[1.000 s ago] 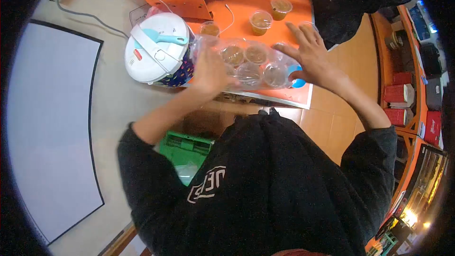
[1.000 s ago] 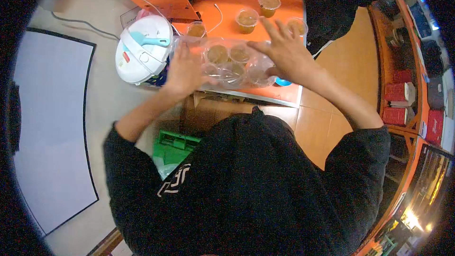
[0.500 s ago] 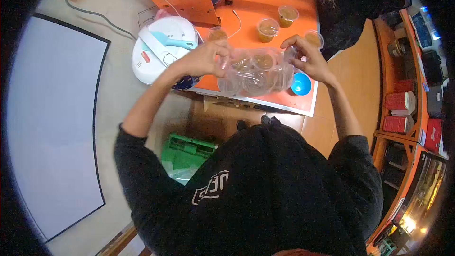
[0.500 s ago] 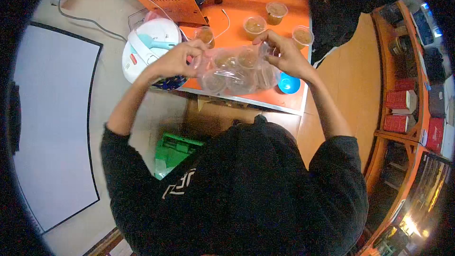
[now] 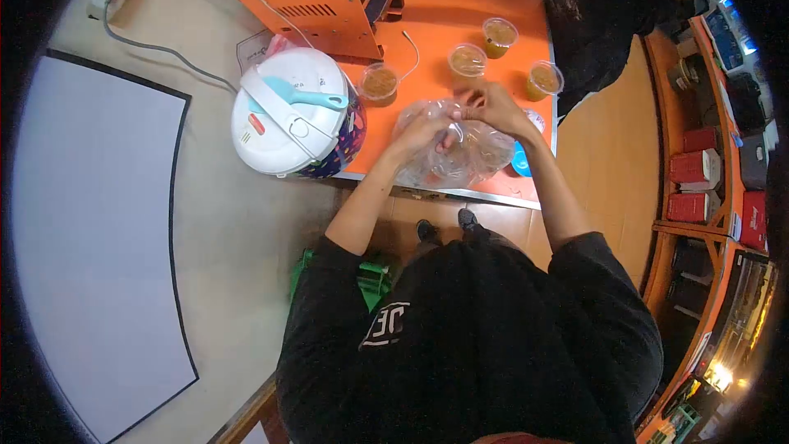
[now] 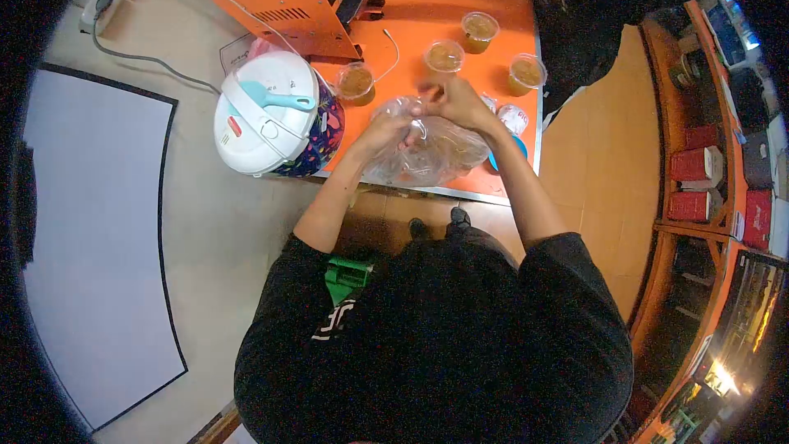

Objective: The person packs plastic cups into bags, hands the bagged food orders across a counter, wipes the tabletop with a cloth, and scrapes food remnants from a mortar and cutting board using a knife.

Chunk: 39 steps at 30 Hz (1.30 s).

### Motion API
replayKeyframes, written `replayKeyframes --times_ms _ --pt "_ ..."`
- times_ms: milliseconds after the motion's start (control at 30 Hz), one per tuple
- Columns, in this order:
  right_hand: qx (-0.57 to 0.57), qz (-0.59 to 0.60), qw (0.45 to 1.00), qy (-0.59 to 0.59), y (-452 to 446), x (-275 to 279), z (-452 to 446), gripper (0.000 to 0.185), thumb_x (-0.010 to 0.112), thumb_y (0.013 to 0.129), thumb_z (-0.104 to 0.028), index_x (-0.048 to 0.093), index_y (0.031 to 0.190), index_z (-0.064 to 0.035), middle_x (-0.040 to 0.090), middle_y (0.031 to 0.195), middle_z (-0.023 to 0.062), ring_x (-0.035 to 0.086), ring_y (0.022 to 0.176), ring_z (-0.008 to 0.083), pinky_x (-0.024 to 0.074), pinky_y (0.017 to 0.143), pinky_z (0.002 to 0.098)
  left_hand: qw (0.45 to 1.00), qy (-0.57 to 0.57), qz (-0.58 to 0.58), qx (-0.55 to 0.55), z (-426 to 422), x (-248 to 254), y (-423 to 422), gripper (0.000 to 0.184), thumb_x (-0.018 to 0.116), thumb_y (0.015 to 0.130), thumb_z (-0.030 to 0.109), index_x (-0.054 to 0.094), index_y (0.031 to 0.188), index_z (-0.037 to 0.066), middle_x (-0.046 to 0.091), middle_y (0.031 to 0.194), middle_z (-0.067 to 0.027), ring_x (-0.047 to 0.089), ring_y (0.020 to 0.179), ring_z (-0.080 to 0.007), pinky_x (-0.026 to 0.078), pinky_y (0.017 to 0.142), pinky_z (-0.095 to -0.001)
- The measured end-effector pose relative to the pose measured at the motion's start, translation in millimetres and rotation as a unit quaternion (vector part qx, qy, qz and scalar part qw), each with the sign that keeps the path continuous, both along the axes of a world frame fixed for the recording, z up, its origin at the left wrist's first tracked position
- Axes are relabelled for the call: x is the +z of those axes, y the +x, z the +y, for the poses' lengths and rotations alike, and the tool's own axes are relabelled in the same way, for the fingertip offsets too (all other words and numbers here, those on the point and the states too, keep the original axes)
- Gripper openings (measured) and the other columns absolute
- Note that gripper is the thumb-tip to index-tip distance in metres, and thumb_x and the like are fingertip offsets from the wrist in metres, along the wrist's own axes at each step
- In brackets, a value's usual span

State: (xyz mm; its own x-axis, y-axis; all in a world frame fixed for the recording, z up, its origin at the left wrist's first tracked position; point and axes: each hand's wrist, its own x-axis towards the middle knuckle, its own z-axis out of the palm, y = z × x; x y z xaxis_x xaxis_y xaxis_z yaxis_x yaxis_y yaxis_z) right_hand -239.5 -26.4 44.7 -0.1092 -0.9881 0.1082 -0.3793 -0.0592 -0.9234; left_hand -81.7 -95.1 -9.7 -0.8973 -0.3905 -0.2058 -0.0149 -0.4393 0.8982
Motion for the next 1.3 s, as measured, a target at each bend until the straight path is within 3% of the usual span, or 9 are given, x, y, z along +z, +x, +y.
replayKeyframes --times_ms 133,267,333,433,633,867,1000,1167,1300 --pt "-0.106 0.013 0.991 0.083 22 -25 17 0.024 0.069 0.063 -0.007 0.059 0.084 -0.001 0.058 0.081 0.0098 0.055 0.075 0.0194 0.043 0.063 0.0311 0.994 0.103 -0.03 0.032 -4 12 -4 0.015 0.052 0.083 0.021 0.053 0.086 0.006 0.054 0.075 -0.0013 0.051 0.056 -0.0109 0.039 0.046 -0.0197" --pt "-0.102 0.247 0.914 -0.306 46 -28 37 0.01 0.062 0.067 -0.002 0.055 0.073 -0.003 0.05 0.067 0.012 0.051 0.065 0.0297 0.0417 0.06 0.0345 0.998 0.031 -0.055 0.008 -13 22 0 0.013 0.054 0.081 0.019 0.053 0.079 0.007 0.056 0.078 -0.003 0.055 0.063 -0.0138 0.044 0.053 -0.0243" --pt "0.005 0.126 0.97 -0.207 41 -27 52 0.011 0.063 0.067 -0.006 0.055 0.073 -0.0027 0.051 0.069 0.0126 0.052 0.066 0.0288 0.0418 0.063 0.0345 0.836 -0.53 -0.135 -0.047 -10 22 4 0.01 0.056 0.075 0.015 0.052 0.075 0.007 0.057 0.08 -0.0052 0.057 0.071 -0.0184 0.046 0.061 -0.028" --pt "-0.072 -0.018 0.99 -0.124 18 -31 34 0.017 0.06 0.076 -0.017 0.058 0.081 -0.0004 0.059 0.079 0.0082 0.055 0.071 0.0171 0.043 0.065 0.0308 0.595 -0.801 -0.001 0.061 14 24 4 0.008 0.057 0.066 0.01 0.051 0.069 0.006 0.056 0.08 -0.0062 0.056 0.074 -0.0219 0.045 0.061 -0.0294" --pt "0.064 -0.247 0.963 0.085 9 -59 -7 0.027 0.05 0.085 -0.024 0.062 0.083 0.0002 0.062 0.08 0.0051 0.055 0.078 0.013 0.0432 0.067 0.0295 0.464 -0.861 0.069 0.194 9 24 8 0.009 0.057 0.06 0.012 0.05 0.063 0.007 0.053 0.073 -0.0057 0.053 0.066 -0.0205 0.042 0.057 -0.0289" --pt "-0.073 0.499 0.854 -0.131 -1 -91 -38 0.023 0.054 0.079 -0.027 0.058 0.072 -0.0057 0.053 0.061 0.005 0.05 0.057 0.0135 0.0381 0.055 0.0281 0.577 -0.792 0.006 0.199 60 -20 33 0.008 0.056 0.057 0.012 0.049 0.059 0.008 0.045 0.064 -0.0041 0.049 0.061 -0.0191 0.039 0.05 -0.0303" --pt "-0.103 0.447 0.874 -0.159 -11 -122 -43 0.032 0.052 0.081 -0.03 0.053 0.06 -0.0045 0.055 0.059 0.0139 0.051 0.052 0.0293 0.0379 0.049 0.0371 0.678 -0.668 -0.081 0.295 86 -36 36 0.008 0.054 0.064 0.005 0.052 0.071 0.006 0.049 0.07 -0.0086 0.052 0.063 -0.0262 0.043 0.054 -0.0357" --pt "-0.156 -0.332 0.928 0.069 20 -97 -40 0.038 0.054 0.081 -0.038 0.058 0.067 -0.0034 0.047 0.05 0.0066 0.047 0.047 0.0138 0.0337 0.045 0.0296 0.676 -0.596 -0.32 0.291 90 -19 26 0.014 0.053 0.07 0.005 0.056 0.083 0.0 0.053 0.08 -0.0173 0.054 0.074 -0.0344 0.044 0.064 -0.0416" --pt "-0.238 -0.096 0.963 0.081 5 -130 -84 0.038 0.057 0.078 -0.039 0.06 0.068 -0.0018 0.052 0.052 0.0121 0.05 0.048 0.02 0.0375 0.047 0.0337 0.638 -0.637 -0.388 0.191 102 -15 31 0.011 0.054 0.069 0.004 0.052 0.079 0.001 0.052 0.084 -0.0138 0.054 0.075 -0.0305 0.045 0.067 -0.0382"
